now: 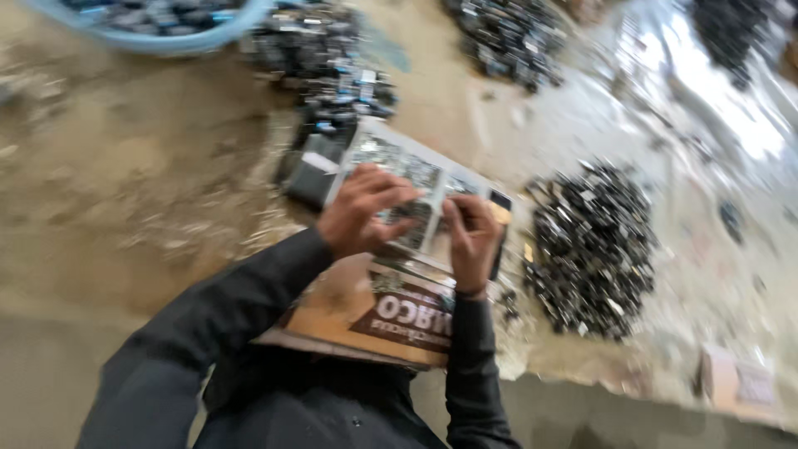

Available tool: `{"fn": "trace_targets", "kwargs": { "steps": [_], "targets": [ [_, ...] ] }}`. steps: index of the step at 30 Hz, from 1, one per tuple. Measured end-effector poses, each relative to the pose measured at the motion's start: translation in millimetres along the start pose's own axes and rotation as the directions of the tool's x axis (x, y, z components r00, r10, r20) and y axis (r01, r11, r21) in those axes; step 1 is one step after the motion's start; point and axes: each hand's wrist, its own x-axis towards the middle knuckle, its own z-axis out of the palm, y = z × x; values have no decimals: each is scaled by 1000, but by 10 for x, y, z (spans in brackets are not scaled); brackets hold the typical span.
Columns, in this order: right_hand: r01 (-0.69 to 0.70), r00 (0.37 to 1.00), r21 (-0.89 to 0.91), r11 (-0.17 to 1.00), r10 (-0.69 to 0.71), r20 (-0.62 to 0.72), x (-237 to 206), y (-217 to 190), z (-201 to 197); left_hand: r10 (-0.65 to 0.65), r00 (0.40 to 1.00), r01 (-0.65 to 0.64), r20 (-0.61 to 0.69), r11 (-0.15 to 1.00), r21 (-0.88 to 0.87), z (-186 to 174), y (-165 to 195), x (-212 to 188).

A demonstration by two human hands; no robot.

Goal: The person sits at a workbench assembling small metal components by hand, fitting pieces of each component together and placing finished ones into a compartmented plastic tray. Piles of unassembled black and blue metal parts surround the tray on the table.

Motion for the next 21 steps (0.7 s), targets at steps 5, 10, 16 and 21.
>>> {"fn": "trace_targets", "kwargs": {
  "steps": [5,10,16,21],
  "targets": [
    [71,994,125,990,-81,76,-144,48,89,-6,1000,6,-1,1000,23,-79,65,41],
    [-7,986,176,984,-23,163,-157,46,125,-5,999,8,-36,998,67,-82,95,57],
    [-25,982,214,977,-16,187,-120,30,117,-4,1000,6,-21,998,64,-59,73,29],
    [52,981,148,988,-79,179,-143,48,138,17,1000,-16,-7,997,75,-40,45,13]
  ]
}}
